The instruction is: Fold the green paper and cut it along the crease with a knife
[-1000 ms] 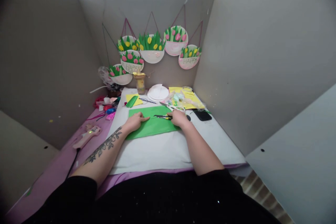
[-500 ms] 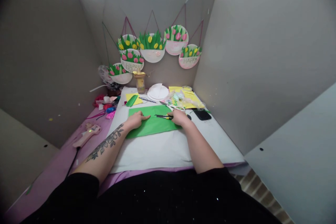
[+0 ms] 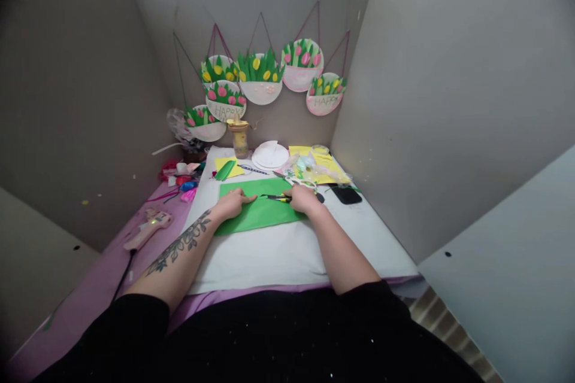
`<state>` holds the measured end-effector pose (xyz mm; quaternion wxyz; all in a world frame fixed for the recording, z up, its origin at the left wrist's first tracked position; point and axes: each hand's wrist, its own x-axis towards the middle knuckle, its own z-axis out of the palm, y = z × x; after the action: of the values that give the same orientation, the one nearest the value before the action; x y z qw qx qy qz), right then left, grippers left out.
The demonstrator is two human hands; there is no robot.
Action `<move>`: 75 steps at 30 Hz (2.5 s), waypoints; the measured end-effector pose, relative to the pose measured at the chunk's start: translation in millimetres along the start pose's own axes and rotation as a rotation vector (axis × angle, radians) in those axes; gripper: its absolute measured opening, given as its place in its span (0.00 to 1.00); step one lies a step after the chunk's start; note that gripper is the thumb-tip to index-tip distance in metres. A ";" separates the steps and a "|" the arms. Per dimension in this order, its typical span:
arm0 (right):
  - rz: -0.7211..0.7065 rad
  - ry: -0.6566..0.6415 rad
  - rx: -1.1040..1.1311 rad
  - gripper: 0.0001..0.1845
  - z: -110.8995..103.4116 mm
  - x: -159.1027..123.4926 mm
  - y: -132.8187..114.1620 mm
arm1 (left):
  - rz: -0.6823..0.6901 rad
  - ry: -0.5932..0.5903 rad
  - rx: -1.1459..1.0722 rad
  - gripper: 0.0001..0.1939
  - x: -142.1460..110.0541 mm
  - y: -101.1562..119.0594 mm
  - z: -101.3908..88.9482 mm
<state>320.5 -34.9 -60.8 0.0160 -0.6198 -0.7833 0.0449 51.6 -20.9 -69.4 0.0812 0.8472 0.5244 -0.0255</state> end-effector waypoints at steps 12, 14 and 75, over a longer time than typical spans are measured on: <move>-0.003 -0.007 0.004 0.28 -2.2 -6.4 -0.3 | 0.004 0.023 -0.055 0.22 -2.7 2.7 -2.9; -0.008 -0.006 -0.004 0.28 -0.9 -4.7 -2.3 | 0.003 0.033 -0.073 0.21 -3.0 3.2 -2.7; -0.112 0.057 0.017 0.24 6.5 -7.1 -24.4 | -0.016 0.244 -0.185 0.18 -10.5 2.4 6.6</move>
<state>298.0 -47.7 -64.9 0.0459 -0.5760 -0.8155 0.0329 49.3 -32.3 -74.3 0.0941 0.8287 0.5373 0.1256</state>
